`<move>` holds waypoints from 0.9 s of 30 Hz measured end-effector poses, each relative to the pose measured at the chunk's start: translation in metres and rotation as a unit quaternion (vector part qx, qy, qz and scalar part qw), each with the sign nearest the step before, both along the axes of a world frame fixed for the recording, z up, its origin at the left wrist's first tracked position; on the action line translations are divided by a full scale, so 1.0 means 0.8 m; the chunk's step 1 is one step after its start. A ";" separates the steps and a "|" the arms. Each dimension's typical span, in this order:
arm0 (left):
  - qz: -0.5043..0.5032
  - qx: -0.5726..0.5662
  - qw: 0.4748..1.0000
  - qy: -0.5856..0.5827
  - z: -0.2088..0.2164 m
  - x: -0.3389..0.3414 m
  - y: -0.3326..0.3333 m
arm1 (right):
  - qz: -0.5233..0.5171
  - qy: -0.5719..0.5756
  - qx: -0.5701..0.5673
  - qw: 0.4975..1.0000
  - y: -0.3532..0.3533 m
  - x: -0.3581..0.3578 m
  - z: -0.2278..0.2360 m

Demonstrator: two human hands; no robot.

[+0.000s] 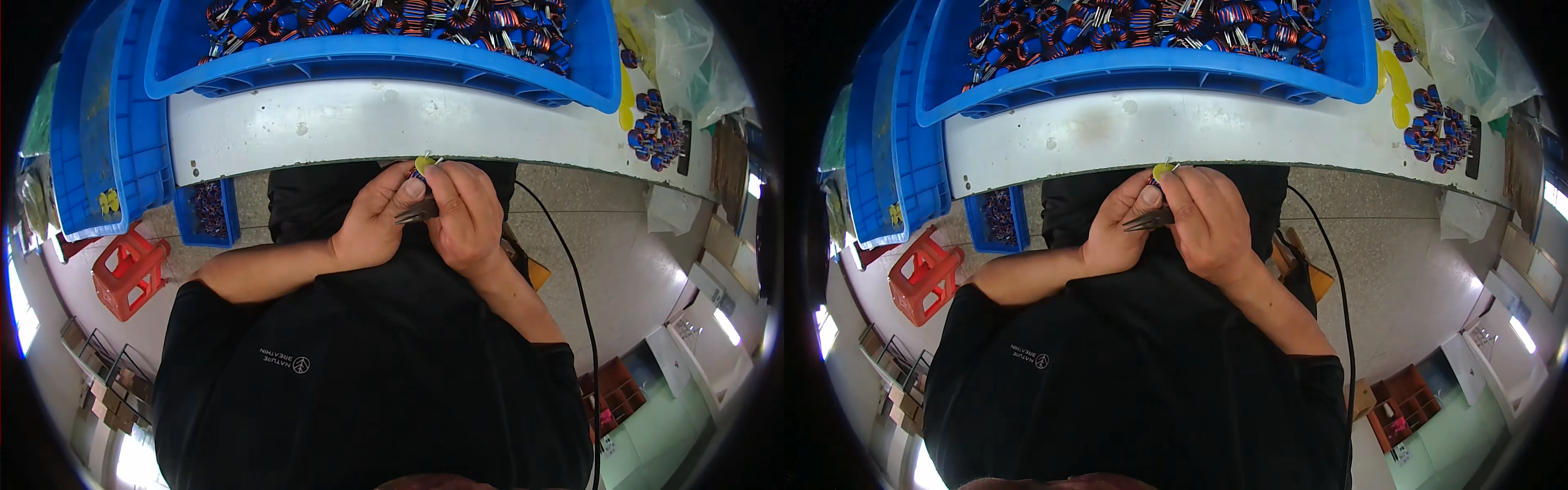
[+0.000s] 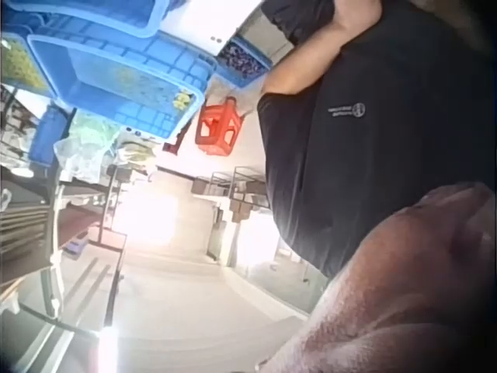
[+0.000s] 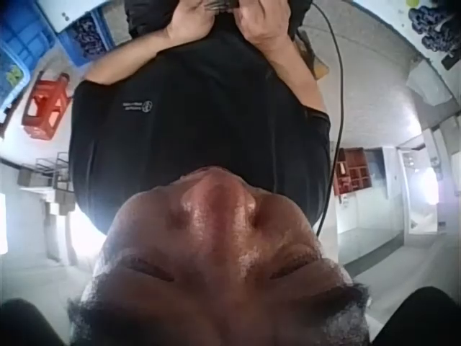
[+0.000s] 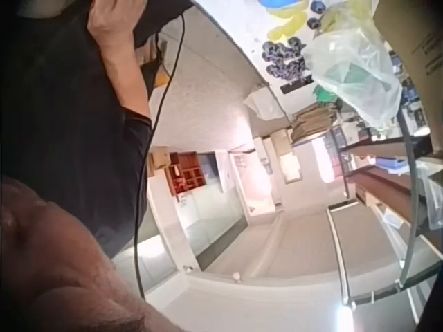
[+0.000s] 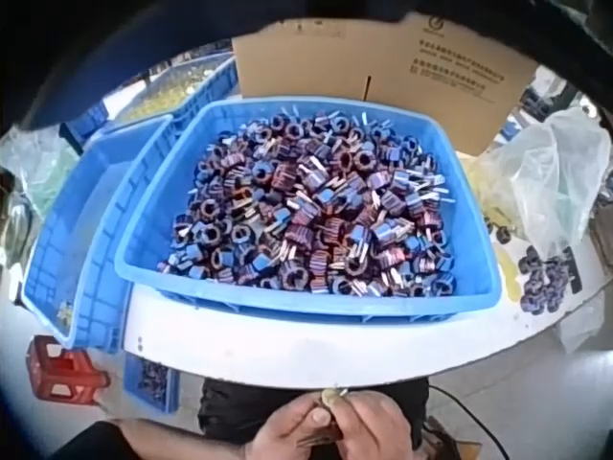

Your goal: Assembling small electronic components by inserting plastic parts into metallic rings using needle-nose pliers.

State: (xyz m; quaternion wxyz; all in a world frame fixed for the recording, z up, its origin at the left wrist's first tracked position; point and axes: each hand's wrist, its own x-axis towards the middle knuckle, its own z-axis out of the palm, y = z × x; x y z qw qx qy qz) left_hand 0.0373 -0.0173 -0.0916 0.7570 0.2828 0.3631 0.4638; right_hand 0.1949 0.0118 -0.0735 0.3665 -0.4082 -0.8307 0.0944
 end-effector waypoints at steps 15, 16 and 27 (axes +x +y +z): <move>0.068 -0.029 0.993 -0.090 -0.012 0.020 -0.005 | 0.018 0.028 0.010 0.999 0.006 0.000 -0.003; 0.076 -0.036 0.993 -0.084 -0.007 0.022 -0.003 | 0.015 0.032 0.013 0.999 0.004 0.001 -0.006; 0.041 -0.046 0.996 -0.065 0.017 0.014 -0.008 | 0.043 0.052 0.061 0.996 -0.012 0.025 -0.007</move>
